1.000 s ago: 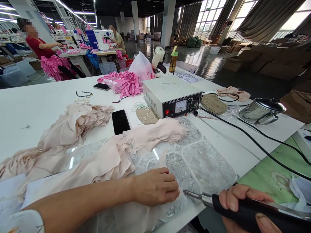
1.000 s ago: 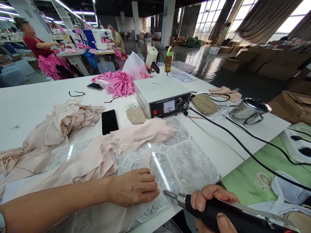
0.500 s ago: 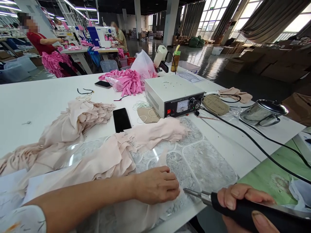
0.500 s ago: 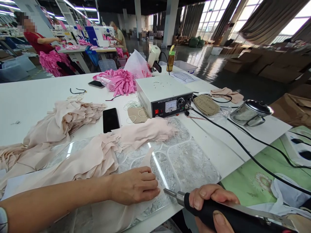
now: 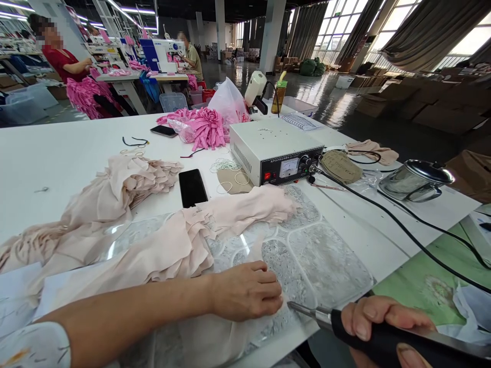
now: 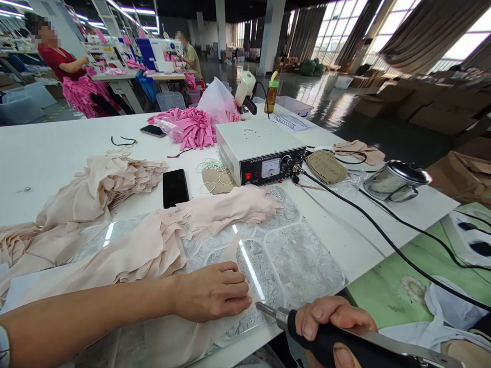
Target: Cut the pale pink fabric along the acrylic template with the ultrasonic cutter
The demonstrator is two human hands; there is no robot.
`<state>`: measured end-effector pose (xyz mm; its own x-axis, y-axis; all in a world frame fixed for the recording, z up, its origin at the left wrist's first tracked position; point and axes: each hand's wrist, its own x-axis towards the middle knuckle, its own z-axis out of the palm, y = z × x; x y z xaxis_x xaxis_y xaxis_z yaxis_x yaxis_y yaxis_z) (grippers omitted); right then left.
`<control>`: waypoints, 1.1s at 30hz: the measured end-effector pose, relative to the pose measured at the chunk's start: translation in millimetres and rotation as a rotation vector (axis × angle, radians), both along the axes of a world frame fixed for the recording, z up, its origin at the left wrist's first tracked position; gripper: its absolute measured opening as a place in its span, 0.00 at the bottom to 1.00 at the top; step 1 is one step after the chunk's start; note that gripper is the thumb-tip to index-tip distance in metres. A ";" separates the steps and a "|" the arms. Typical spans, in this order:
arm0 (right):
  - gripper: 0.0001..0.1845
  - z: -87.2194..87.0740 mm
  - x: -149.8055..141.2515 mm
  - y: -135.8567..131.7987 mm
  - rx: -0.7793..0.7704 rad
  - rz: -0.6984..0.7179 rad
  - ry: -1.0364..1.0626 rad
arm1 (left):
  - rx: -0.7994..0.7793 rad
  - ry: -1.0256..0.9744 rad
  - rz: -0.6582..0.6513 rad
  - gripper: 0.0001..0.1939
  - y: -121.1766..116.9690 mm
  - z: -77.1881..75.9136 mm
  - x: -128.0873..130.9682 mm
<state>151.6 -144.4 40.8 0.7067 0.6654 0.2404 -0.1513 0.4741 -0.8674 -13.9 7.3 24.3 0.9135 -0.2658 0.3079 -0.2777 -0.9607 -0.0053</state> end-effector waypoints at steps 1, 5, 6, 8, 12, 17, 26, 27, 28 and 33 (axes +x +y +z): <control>0.04 -0.5 0.7 0.0 -0.004 0.007 -0.014 | -0.002 -0.002 0.001 0.07 0.0 -0.3 -0.2; 0.03 1.0 2.1 0.3 -0.004 0.032 -0.064 | -0.016 -0.003 0.011 0.07 -0.5 -0.9 -1.5; 0.04 1.9 2.1 0.6 -0.002 0.037 -0.061 | -0.018 0.002 0.015 0.08 -0.7 -0.9 -1.9; 0.05 3.5 1.7 1.4 0.012 0.035 -0.046 | -0.024 0.012 0.025 0.08 -1.2 -0.4 -2.4; 0.07 5.7 1.4 3.8 0.057 0.039 -0.053 | -0.020 0.024 0.048 0.09 -2.8 2.2 -2.0; 0.06 7.1 2.3 5.7 0.059 0.070 -0.080 | -0.027 0.039 0.058 0.10 -4.4 6.5 0.1; 0.07 1.2 3.9 6.1 0.084 0.055 -0.100 | 0.017 0.036 0.019 0.14 -4.5 11.3 -0.5; 0.07 0.5 4.6 5.9 0.084 0.046 -0.101 | 0.017 0.040 0.019 0.15 -4.6 11.5 -0.7; 0.07 0.1 5.4 5.5 0.080 0.045 -0.110 | 0.015 0.043 0.017 0.15 -4.7 11.6 -0.9; 0.05 3.9 9.3 1.0 0.066 0.066 -0.106 | -0.011 0.040 0.014 0.15 -5.0 9.4 -2.5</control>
<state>160.8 -143.4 44.7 0.6306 0.6897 0.3560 -0.0933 0.5227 -0.8474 -16.5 2.3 33.7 0.9287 -0.2502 0.2737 -0.2644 -0.9643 0.0159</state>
